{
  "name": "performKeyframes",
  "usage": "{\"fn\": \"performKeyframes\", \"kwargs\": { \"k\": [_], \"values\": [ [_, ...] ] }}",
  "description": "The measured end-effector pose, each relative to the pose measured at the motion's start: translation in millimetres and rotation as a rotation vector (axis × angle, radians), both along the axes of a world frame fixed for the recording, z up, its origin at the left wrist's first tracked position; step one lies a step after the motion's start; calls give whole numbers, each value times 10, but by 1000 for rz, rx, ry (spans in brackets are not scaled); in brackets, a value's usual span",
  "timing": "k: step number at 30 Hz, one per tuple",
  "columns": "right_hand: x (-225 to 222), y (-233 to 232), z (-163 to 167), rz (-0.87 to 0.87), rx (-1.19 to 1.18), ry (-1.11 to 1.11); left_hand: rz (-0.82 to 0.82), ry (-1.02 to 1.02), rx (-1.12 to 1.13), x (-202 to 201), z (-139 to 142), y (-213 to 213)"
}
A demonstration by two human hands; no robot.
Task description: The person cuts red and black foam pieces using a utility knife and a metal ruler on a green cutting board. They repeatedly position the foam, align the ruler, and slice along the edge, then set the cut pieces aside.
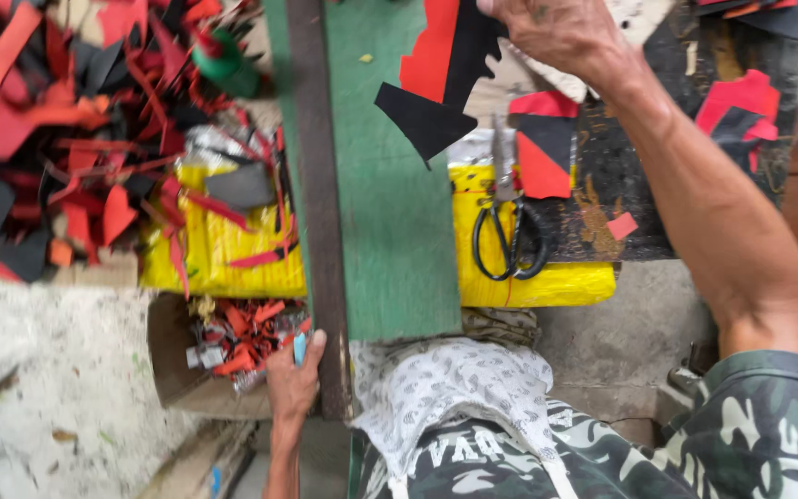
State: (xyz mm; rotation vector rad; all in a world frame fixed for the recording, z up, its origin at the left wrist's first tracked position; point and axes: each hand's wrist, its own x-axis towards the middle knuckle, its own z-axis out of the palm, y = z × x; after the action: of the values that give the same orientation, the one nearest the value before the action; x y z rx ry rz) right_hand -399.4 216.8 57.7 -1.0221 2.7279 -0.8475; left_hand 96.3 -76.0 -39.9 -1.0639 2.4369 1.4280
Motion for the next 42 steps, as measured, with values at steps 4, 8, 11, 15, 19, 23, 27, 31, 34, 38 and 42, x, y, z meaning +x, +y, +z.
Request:
{"fn": "performKeyframes", "kwargs": {
  "k": [4,8,11,15,19,23,27,31,34,38,42],
  "values": [
    [230,-343,-509,-28,-347,-487,243,18,284,-115,411,27],
    [349,-501,-814,-61,-314,-640,184,96,171,-134,896,-27],
    [403,-638,-912,-54,-289,-513,153,127,239,-142,1079,38],
    [432,-989,-1013,-56,-346,-484,223,173,399,-182,1053,286],
    [420,-1264,-1147,-107,-245,-347,254,210,486,-245,844,524],
    [372,-1362,-1305,-35,-297,-139,227,219,414,-248,620,627],
    [342,-1417,-1403,-27,-340,-166,222,186,354,-247,442,610],
    [370,-1430,-1396,-8,-404,-22,246,97,285,-304,307,616],
    [469,-1386,-1349,15,-436,118,280,37,268,-325,259,629],
    [637,-1291,-1289,-18,-402,246,269,48,263,-313,252,630],
    [630,-1300,-1287,-92,-402,53,269,52,275,-291,268,623]
  ]
}}
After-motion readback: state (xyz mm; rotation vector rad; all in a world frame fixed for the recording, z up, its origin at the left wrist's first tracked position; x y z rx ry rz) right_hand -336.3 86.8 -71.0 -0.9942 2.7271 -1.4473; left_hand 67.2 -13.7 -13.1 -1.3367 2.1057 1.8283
